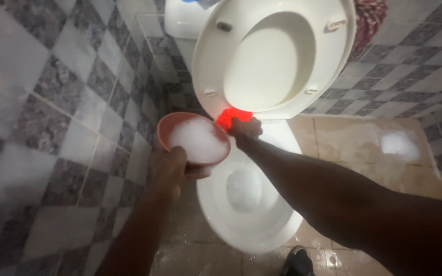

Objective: The person cleans a toilet by applying soapy water from a small bowl using a sponge to scrub the lid, seat, and base. They then refill the small bowl with water from a larger bucket to rinse the sponge and continue scrubbing.

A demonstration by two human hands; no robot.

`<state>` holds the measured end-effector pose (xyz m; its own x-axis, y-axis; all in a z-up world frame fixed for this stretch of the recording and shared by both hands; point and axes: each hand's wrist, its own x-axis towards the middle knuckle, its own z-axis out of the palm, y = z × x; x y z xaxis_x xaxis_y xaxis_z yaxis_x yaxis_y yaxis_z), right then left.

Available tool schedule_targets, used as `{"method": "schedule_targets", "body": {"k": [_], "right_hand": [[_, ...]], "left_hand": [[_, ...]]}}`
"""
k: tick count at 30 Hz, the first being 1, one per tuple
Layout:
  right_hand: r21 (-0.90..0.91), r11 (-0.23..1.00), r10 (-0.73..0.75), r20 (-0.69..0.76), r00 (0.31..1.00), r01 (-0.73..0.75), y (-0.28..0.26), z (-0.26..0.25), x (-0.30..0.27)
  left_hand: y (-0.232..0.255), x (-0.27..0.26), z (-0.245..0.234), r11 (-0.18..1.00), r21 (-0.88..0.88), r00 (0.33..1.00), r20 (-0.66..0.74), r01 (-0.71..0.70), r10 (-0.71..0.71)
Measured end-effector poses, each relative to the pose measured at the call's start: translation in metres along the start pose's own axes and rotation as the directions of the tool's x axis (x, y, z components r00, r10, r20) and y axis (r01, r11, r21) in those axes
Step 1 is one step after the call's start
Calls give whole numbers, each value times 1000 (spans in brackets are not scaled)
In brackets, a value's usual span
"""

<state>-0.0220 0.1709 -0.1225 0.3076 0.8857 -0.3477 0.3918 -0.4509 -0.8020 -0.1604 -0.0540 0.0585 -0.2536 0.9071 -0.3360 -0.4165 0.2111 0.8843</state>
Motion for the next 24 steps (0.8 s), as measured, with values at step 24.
{"method": "schedule_targets", "body": {"k": [24], "right_hand": [[81,993,62,230,971,-83,-12,2,-30]], "left_hand": [[1,-23,-78,981,1,976,105,-193,192]]}}
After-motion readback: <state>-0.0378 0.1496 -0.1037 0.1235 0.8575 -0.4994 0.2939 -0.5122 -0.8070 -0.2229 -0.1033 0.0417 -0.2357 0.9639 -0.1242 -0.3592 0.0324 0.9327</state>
